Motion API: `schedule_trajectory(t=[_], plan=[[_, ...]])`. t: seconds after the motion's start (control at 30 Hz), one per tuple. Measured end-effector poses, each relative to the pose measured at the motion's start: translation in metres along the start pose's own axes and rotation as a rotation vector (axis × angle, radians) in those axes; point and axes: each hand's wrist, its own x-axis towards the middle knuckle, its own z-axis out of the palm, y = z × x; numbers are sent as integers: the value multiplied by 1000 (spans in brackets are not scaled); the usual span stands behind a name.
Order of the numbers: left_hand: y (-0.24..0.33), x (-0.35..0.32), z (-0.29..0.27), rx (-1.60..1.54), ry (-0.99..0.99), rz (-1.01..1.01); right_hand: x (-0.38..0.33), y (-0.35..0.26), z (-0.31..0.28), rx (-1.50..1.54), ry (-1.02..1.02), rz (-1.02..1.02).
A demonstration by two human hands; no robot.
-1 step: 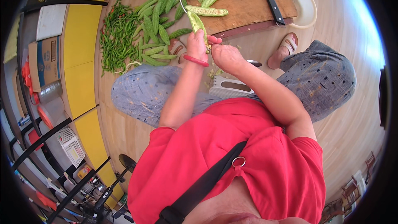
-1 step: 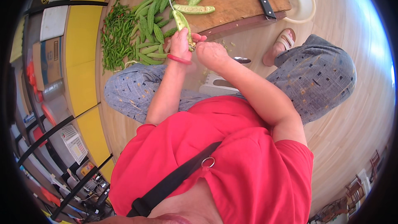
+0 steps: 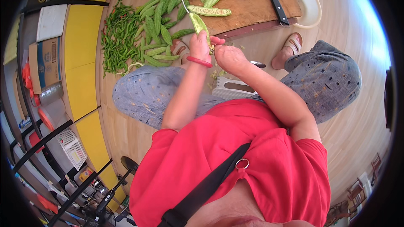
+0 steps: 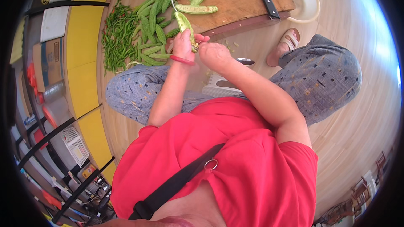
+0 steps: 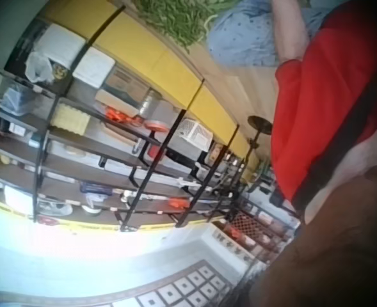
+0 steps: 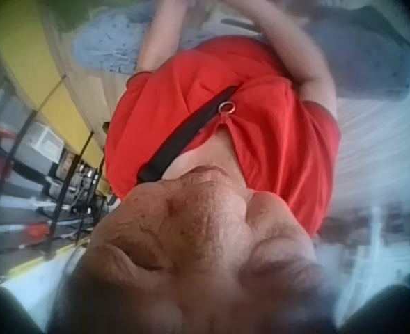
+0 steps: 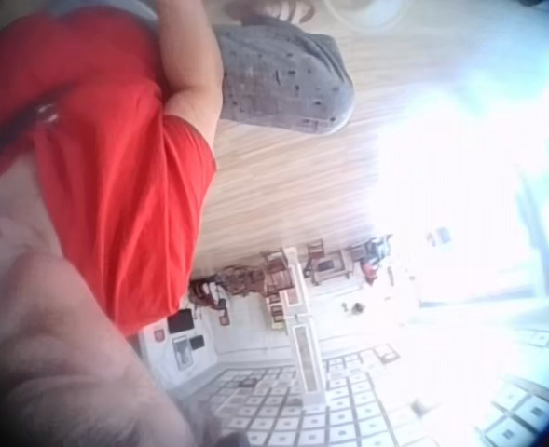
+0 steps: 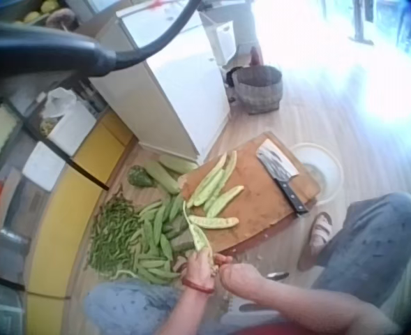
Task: The person uses a spoon to scrape the seeds out of halved bitter melons after cutting off their ends with a cleaver.
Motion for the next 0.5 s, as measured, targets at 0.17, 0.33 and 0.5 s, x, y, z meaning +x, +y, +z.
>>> schedule_trajectory(t=[0.17,0.33,0.5], plan=[[-12,0,2,-99,168,-16,1,-1,5,-20,-29,61],[-16,-7,7,-123,203,51,2,1,14,47,-46,128],[-25,-2,-1,-268,111,49,12,-1,2,309,-186,365]])
